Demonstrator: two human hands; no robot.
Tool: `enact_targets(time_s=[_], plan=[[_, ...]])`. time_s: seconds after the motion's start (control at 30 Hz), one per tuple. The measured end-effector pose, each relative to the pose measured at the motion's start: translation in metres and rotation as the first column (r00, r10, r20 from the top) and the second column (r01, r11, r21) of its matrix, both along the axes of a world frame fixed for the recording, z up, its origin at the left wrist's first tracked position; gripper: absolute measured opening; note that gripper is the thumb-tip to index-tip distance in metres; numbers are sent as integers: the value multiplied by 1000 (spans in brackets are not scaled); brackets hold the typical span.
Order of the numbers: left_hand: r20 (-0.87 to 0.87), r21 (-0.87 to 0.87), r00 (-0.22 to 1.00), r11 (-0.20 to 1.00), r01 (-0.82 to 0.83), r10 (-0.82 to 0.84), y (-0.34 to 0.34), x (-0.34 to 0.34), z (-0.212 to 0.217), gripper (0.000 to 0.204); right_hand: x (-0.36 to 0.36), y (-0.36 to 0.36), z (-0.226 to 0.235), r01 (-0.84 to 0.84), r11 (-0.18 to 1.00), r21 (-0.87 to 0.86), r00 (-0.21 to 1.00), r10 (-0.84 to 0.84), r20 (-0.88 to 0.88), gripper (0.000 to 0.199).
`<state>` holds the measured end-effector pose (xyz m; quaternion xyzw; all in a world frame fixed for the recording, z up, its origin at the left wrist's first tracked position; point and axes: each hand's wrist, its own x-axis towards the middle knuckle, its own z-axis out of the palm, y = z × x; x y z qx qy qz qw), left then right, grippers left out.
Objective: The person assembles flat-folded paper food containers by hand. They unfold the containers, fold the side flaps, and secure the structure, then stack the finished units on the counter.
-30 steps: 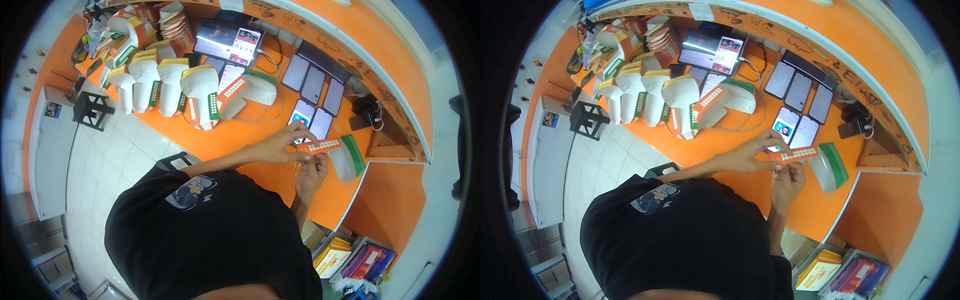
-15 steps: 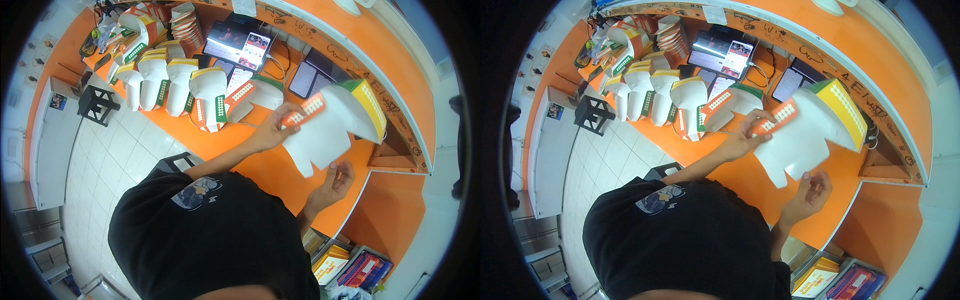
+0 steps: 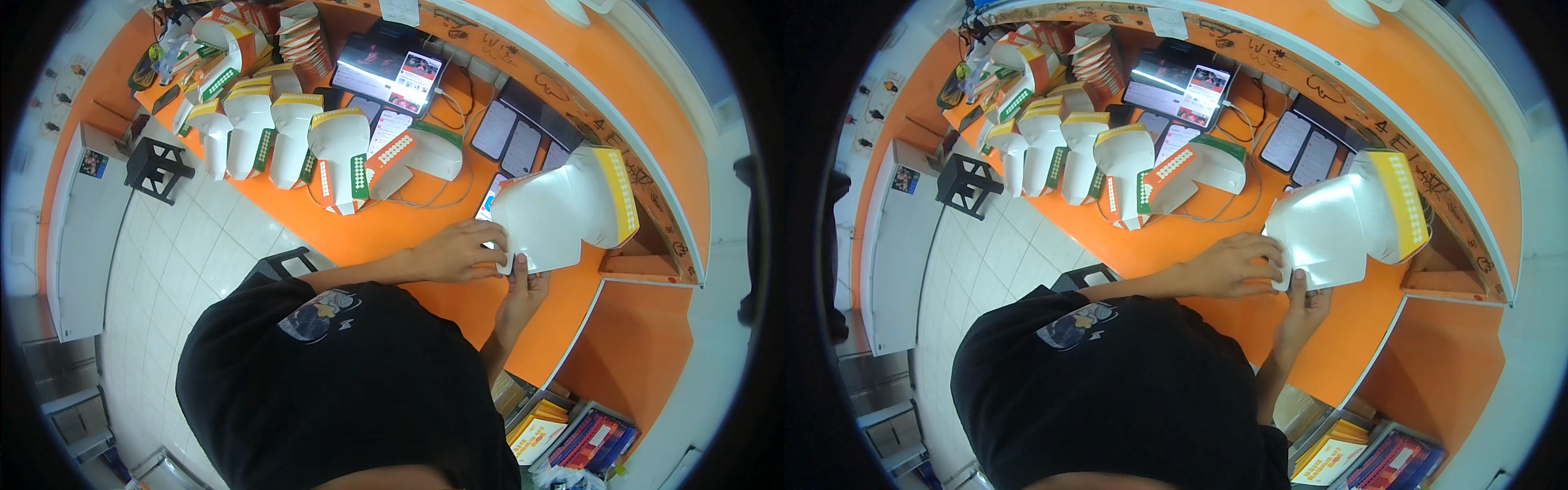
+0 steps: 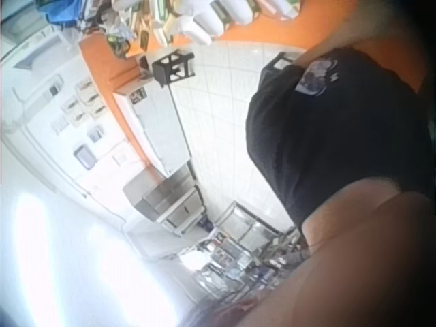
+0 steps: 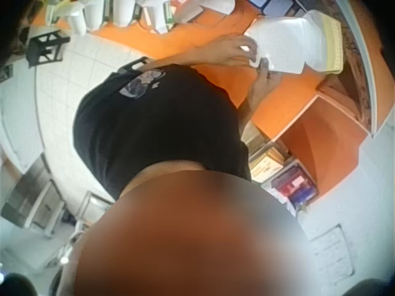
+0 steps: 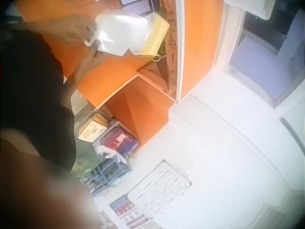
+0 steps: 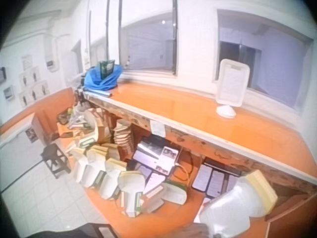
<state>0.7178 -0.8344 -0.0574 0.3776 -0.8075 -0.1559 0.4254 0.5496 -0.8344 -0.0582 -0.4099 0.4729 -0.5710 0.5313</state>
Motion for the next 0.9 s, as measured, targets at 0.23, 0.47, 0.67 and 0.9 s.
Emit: enact_targets(time_s=[0.23,0.47,0.67,0.9], plan=[[-238,412,961,911,-35,144,-8,0,-10,14,-13,3,-24,145,987,-69,980,-153,-126,30],[-19,30,1000,999,-11,11,-5,-2,-14,29,-10,6,-23,41,993,-112,998,-47,-53,26],[-295,296,951,955,5,87,-10,0,-12,19,-2,-1,5,-40,996,74,999,43,-28,16],[-525,723,796,651,231,301,-19,-2,-12,12,0,-3,-1,-58,998,-33,960,47,-275,10]])
